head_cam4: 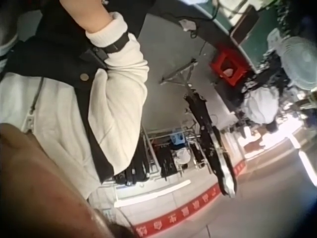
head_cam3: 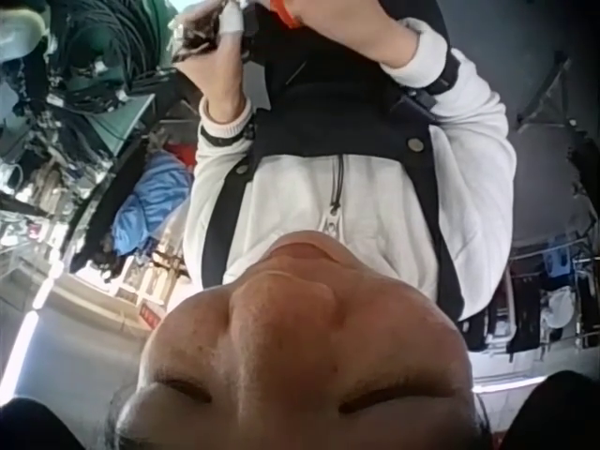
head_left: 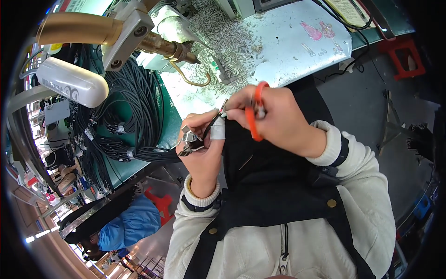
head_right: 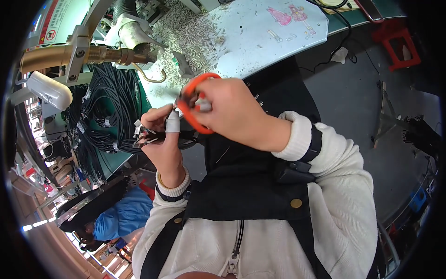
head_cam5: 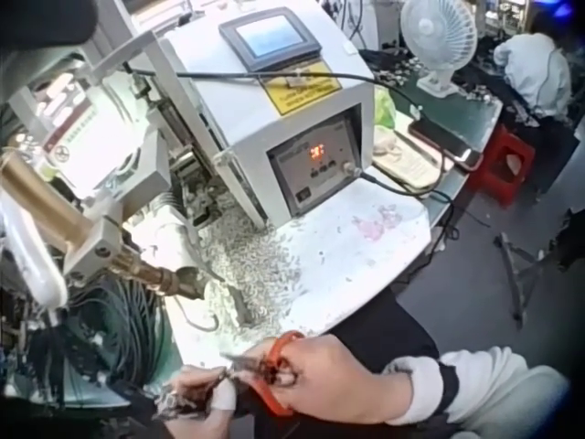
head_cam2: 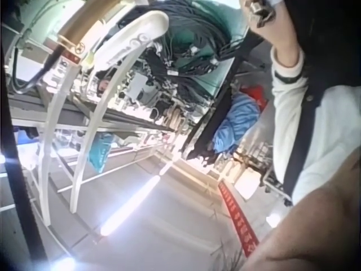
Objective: The person picks up a bundle of cables, separates the individual wires by hand, and uses shears to trim the ends of each wire.
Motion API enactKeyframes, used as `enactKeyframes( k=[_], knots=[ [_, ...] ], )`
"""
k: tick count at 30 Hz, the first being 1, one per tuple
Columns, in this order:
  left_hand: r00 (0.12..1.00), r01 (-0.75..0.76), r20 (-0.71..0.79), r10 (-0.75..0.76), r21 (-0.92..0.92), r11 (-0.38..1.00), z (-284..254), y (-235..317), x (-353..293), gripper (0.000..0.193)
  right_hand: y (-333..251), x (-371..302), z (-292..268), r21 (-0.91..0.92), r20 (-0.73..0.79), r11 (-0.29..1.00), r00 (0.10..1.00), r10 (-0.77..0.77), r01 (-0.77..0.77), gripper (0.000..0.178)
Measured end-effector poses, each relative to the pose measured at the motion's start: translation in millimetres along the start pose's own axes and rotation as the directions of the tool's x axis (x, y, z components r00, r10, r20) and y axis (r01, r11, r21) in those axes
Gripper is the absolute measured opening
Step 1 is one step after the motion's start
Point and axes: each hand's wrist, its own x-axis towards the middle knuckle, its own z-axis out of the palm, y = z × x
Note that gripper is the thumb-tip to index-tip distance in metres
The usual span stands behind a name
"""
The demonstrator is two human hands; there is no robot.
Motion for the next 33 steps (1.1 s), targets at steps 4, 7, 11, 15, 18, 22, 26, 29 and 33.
enactKeyframes(
  k=[4,7,11,15,18,22,26,29,33],
  knots=[
    [0.997,0.039,-0.066,-0.045,-0.078,0.996,2.4,-0.8,-1.2,0.017,-9.3,9.0,-6.2,0.392,0.34,0.642,0.752,0.564,-0.659,0.027],
    [0.999,-0.038,-0.021,0.038,0.019,0.999,-3.1,-3.6,-3.2,0.018,-6.7,4.1,-0.5,-0.336,0.027,0.917,0.976,-0.218,0.214,0.018],
    [1.0,0.01,-0.022,-0.009,0.045,0.999,-1.7,-4.2,-4.7,0.019,-7.4,2.1,-2.6,-0.463,0.046,0.824,0.938,-0.345,0.326,0.013],
    [0.996,-0.088,-0.016,0.089,0.023,0.996,0.6,1.5,1.8,0.02,2.3,1.5,1.6,-0.035,0.006,0.995,0.995,-0.096,0.096,0.013],
    [0.999,-0.014,-0.029,0.014,-0.012,1.0,2.3,4.6,1.0,0.022,-1.0,4.1,0.0,0.261,0.124,0.916,0.952,0.281,-0.305,0.011],
    [0.997,-0.072,0.016,0.07,0.099,0.993,-4.1,-4.3,0.9,0.027,4.5,-2.3,5.5,0.277,0.187,0.843,0.886,0.424,-0.462,0.009],
    [0.984,-0.166,0.106,0.142,0.275,0.947,-6.6,-0.3,0.9,0.031,3.4,-4.1,5.3,-0.035,0.04,0.999,0.999,0.022,-0.02,0.008],
    [0.979,-0.188,0.136,0.152,0.315,0.93,-5.8,-0.9,1.0,0.031,-0.4,-5.1,6.3,-0.051,0.031,0.996,0.997,-0.065,0.066,0.009],
    [0.998,-0.027,0.064,0.019,0.118,0.993,1.0,-0.1,-1.0,0.024,-7.4,-0.1,5.9,0.35,0.157,0.869,0.936,0.314,-0.35,0.009]
  ],
)
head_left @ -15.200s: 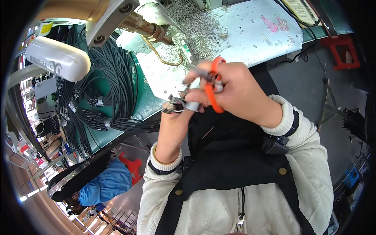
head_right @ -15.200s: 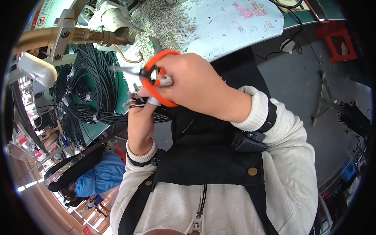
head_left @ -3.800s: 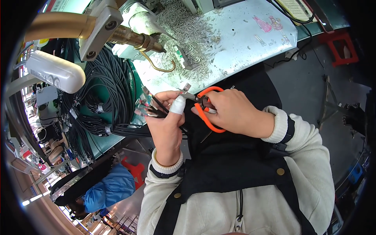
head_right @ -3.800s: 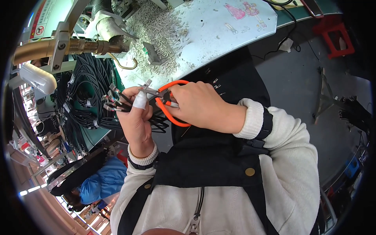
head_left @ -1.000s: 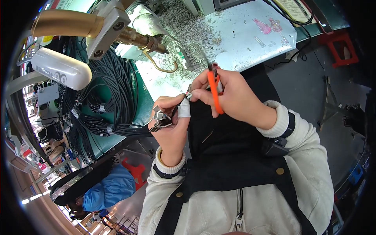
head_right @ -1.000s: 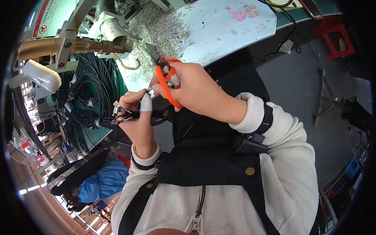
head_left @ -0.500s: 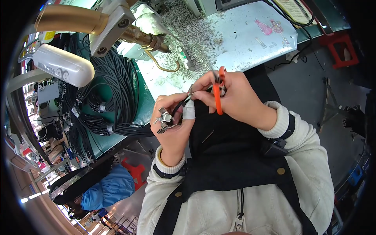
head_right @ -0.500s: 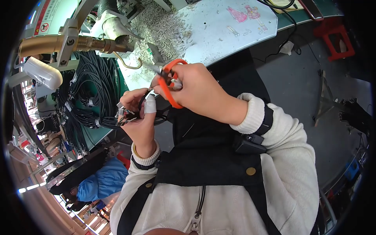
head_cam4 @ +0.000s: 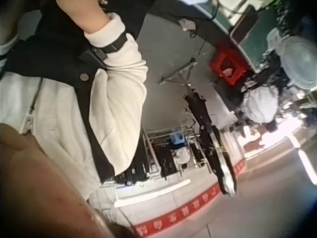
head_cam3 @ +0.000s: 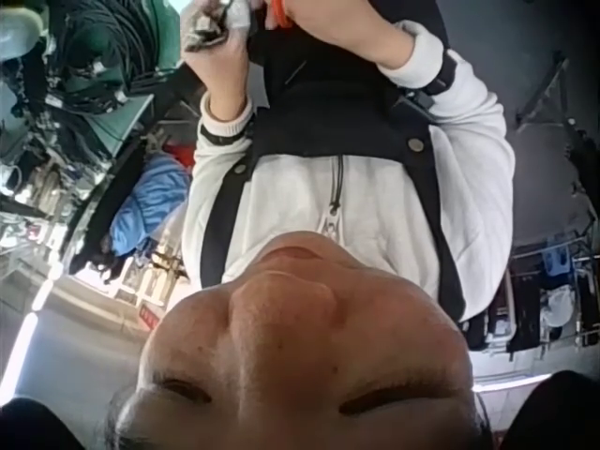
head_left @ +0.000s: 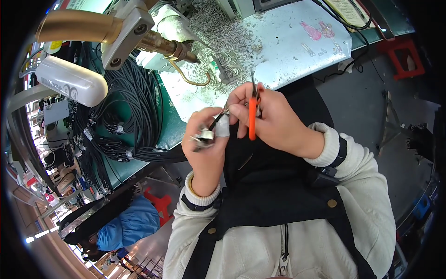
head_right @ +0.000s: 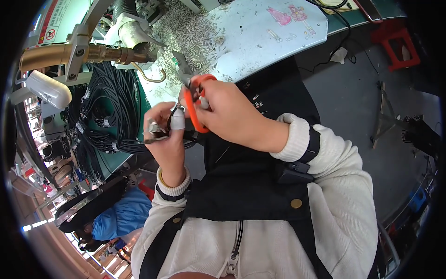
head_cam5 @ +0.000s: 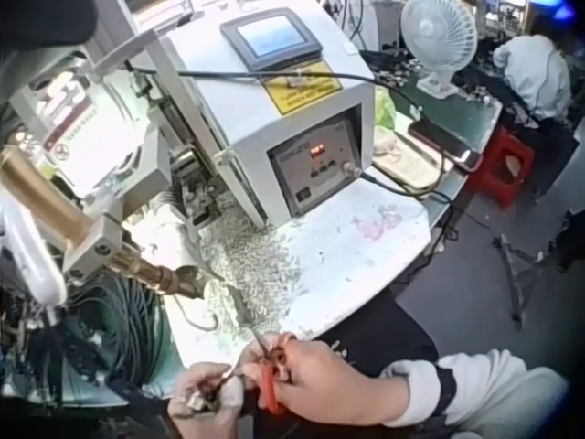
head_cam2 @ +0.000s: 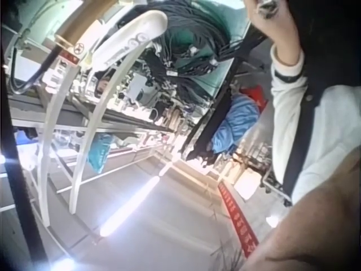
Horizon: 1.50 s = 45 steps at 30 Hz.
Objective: The person picks up a bundle of cables, separates the individual wires by hand, and uses shears to trim the ends of each wire.
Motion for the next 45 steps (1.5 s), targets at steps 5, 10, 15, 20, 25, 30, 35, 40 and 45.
enactKeyframes(
  k=[5,10,15,20,25,30,35,40,45],
  knots=[
    [0.94,0.316,0.036,-0.339,-0.464,0.828,-1.8,4.3,1.2,0.017,-5.1,0.6,1.4,0.362,0.044,0.898,0.967,0.251,-0.25,0.014],
    [0.934,0.325,0.052,-0.352,-0.528,0.785,-7.8,1.1,2.1,0.017,-6.6,-2.5,-11.9,-0.389,0.069,0.921,0.997,0.024,0.004,0.025],
    [0.936,0.307,0.011,-0.351,-0.515,0.8,-6.8,4.3,1.1,0.017,-9.4,-6.2,-7.7,-0.631,0.152,0.774,0.97,0.189,-0.052,0.032],
    [0.95,0.274,-0.026,-0.311,-0.408,0.871,-4.1,5.4,5.2,0.013,6.9,-9.8,-0.4,-0.617,0.108,0.787,0.99,0.093,-0.007,0.031],
    [0.859,0.493,0.193,-0.474,-0.561,0.665,-15.1,-7.6,19.3,0.013,18.9,-11.1,-3.6,-0.456,0.13,0.885,0.976,0.173,-0.096,0.028],
    [0.801,0.575,0.334,-0.497,-0.662,0.481,-7.6,-23.2,50.2,0.01,-1.6,5.4,-11.0,0.068,0.005,0.925,0.928,0.374,-0.373,0.023],
    [0.768,0.614,0.362,-0.528,-0.649,0.449,-3.2,-33.0,67.0,0.011,7.7,37.6,-12.9,0.005,-0.213,0.979,0.956,0.2,-0.204,0.021],
    [0.762,0.631,0.382,-0.523,-0.618,0.468,-5.1,-34.6,75.3,0.012,7.4,60.9,-15.6,-0.054,-0.107,0.959,0.956,0.272,-0.279,0.021],
    [0.729,0.674,0.434,-0.529,-0.59,0.445,-10.3,-40.3,78.9,0.014,5.1,63.3,-16.1,-0.019,-0.085,0.961,0.958,0.273,-0.276,0.023]
  ],
)
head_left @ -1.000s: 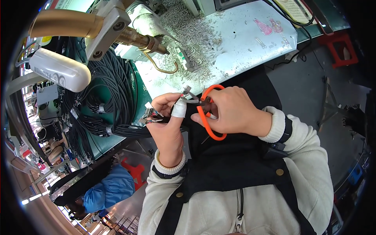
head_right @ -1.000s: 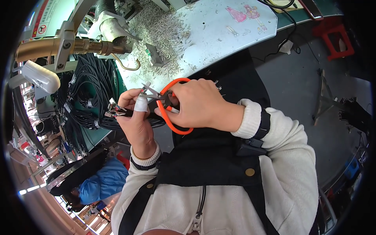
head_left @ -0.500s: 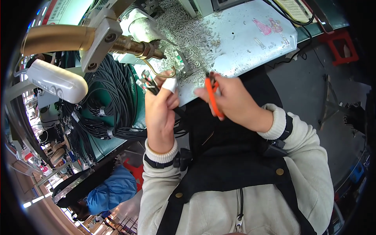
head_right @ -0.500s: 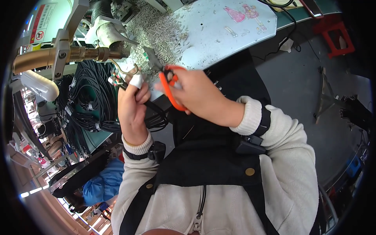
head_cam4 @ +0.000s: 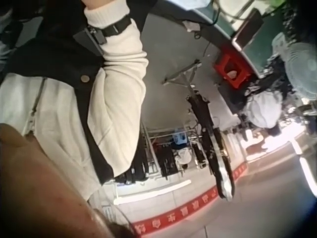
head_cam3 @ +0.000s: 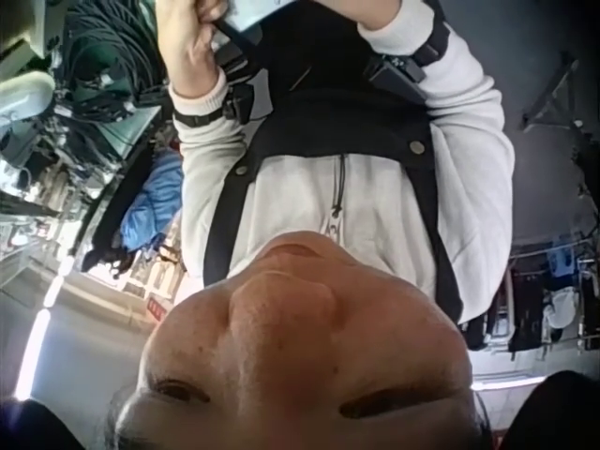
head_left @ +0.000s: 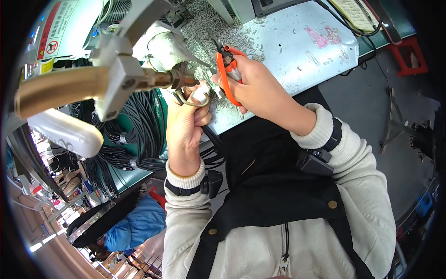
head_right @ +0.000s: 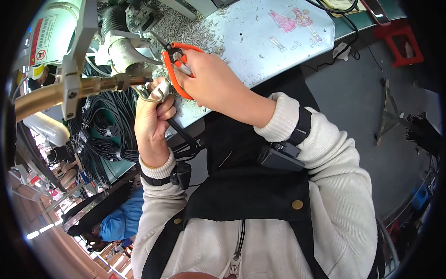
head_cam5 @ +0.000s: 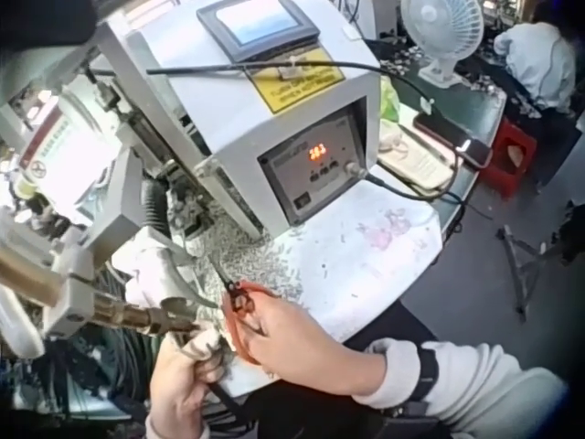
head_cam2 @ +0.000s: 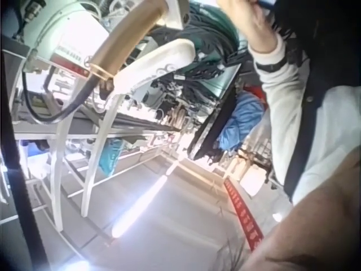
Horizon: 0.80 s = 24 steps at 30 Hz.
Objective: The person picks up a bundle of cables, separates the individual wires by hand, and uses shears to trim the ends of each wire.
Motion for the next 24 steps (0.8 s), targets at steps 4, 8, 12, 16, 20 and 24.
enactKeyframes(
  k=[4,8,12,16,20,24],
  knots=[
    [0.999,-0.014,0.051,0.015,-0.024,1.0,-4.4,-0.6,-0.3,0.016,8.9,3.8,1.0,-0.027,-0.015,0.998,0.998,-0.055,0.054,0.024],
    [0.998,-0.048,0.026,0.049,-0.025,0.999,1.5,-0.9,-3.7,0.017,14.9,6.0,2.4,-0.053,-0.025,0.994,0.995,-0.093,0.091,0.024],
    [0.998,-0.058,0.017,0.059,-0.029,0.998,0.1,-1.9,-3.9,0.018,14.4,5.2,2.9,-0.054,-0.028,0.992,0.993,-0.113,0.112,0.023],
    [0.998,-0.054,-0.015,0.054,-0.004,0.999,1.5,-2.6,-3.5,0.017,11.4,3.4,2.3,-0.057,-0.029,0.994,0.995,-0.094,0.092,0.021],
    [0.995,-0.099,-0.006,0.1,0.048,0.994,6.5,-0.8,-14.4,0.014,8.8,-5.6,2.4,0.081,0.005,0.995,0.998,-0.055,0.054,0.018],
    [0.982,-0.185,-0.033,0.188,0.076,0.98,8.9,-6.9,-37.0,0.012,0.9,-22.5,2.0,0.178,0.069,0.984,0.997,-0.023,0.01,0.017]
  ],
)
